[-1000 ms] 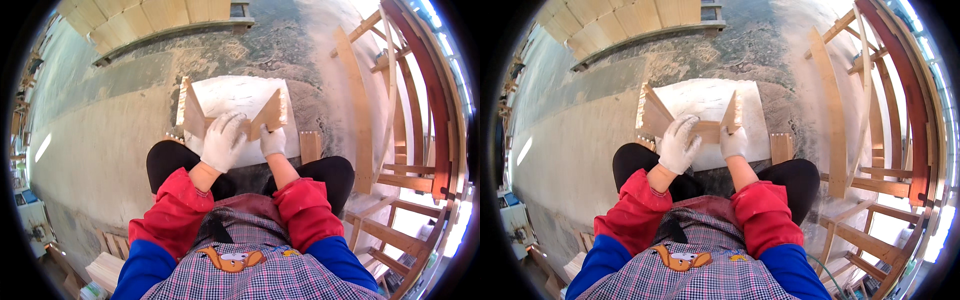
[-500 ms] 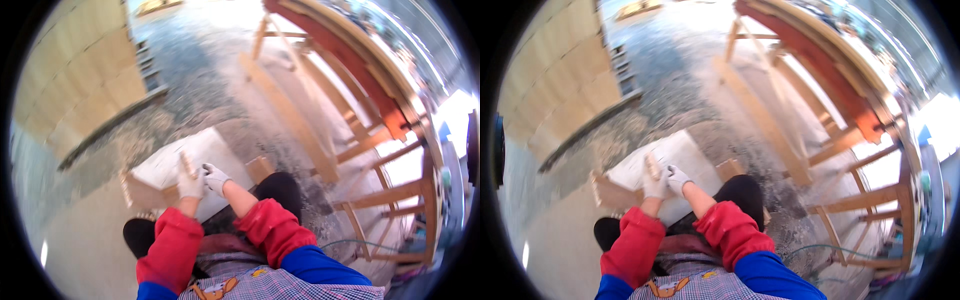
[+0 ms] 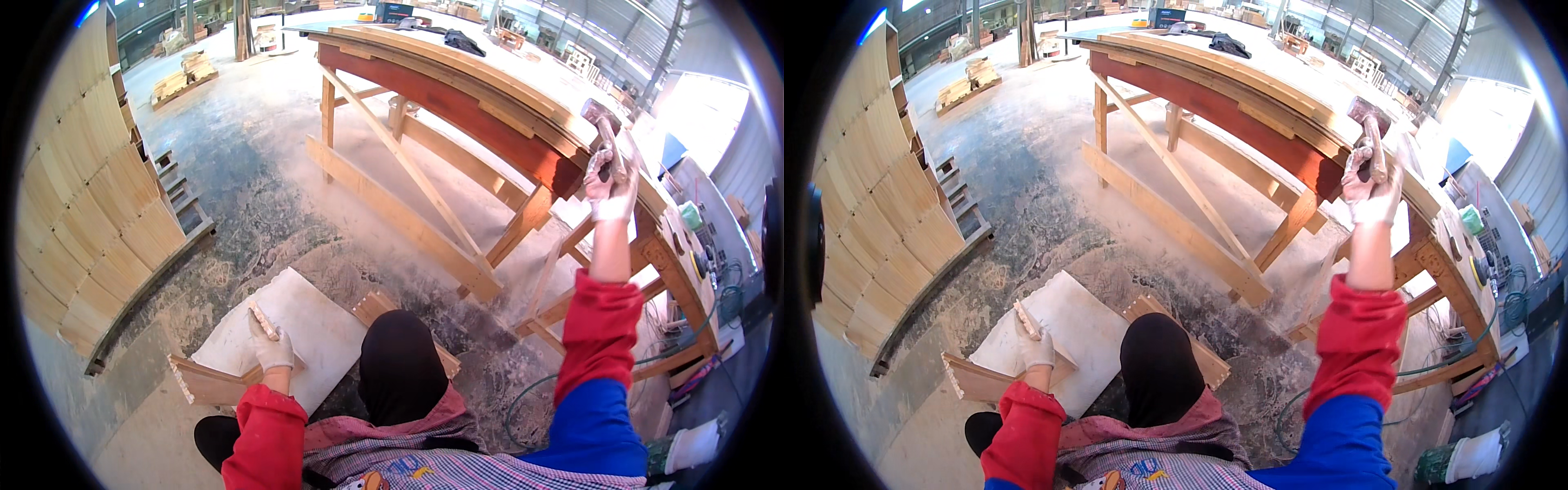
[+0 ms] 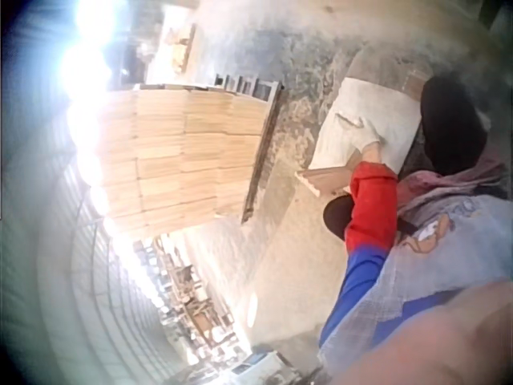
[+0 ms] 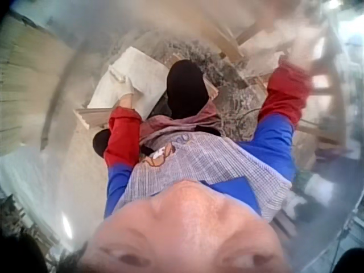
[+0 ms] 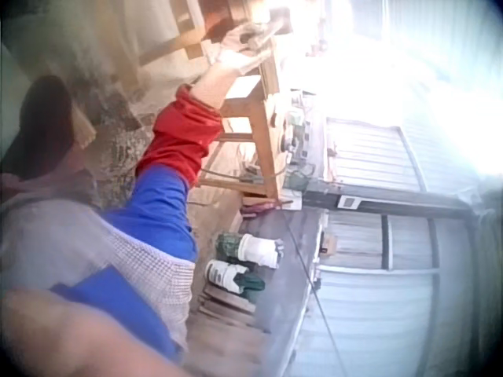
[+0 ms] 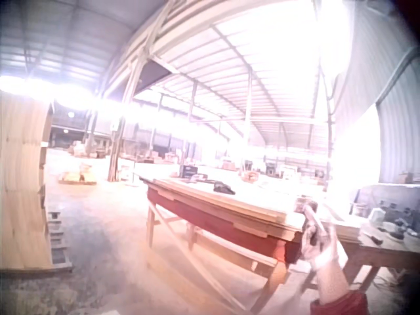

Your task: The person applies glue to the dowels of wooden pieces using a brush and then joins them together. They use a hammer to tap the pieces into place while sitting on the floor.

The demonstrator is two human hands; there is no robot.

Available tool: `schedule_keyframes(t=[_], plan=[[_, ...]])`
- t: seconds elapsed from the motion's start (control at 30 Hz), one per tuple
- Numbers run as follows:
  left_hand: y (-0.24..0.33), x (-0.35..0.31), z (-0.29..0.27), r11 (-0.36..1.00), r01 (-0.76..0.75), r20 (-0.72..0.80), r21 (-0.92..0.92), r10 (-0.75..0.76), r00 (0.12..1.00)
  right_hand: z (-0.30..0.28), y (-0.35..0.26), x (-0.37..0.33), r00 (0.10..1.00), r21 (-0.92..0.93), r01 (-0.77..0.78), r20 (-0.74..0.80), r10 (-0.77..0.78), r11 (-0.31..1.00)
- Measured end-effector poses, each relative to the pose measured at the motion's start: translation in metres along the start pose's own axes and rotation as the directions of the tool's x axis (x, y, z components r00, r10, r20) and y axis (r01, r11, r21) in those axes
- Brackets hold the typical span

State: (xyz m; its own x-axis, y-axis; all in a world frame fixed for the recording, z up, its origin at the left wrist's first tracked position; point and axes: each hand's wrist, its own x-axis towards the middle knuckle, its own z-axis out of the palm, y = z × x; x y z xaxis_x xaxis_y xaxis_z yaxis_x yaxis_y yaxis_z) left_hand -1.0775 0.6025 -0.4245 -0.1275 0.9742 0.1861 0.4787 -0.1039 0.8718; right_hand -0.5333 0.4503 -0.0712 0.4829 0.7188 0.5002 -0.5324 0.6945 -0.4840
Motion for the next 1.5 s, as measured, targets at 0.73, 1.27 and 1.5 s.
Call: schedule_keyframes(t=[0.73, 1.27, 1.5], plan=[[-0.023, 0.005, -0.001, 0.997, 0.025, 0.073, 0.076, -0.031, 0.997, 0.134, 0.277, -0.225, 0.582, -0.989, 0.146, 0.057, 0.811, -0.035], [-0.009, 0.013, -0.011, 0.937, 0.323, 0.209, 0.132, -0.345, 0.915, 0.146, 0.310, -0.215, 0.487, -0.964, 0.245, 0.033, 0.873, -0.100], [-0.060, 0.008, 0.008, 0.998, -0.008, -0.142, -0.054, 0.000, 0.990, 0.156, 0.333, -0.223, 0.636, -0.977, 0.198, 0.193, 0.747, 0.083]])
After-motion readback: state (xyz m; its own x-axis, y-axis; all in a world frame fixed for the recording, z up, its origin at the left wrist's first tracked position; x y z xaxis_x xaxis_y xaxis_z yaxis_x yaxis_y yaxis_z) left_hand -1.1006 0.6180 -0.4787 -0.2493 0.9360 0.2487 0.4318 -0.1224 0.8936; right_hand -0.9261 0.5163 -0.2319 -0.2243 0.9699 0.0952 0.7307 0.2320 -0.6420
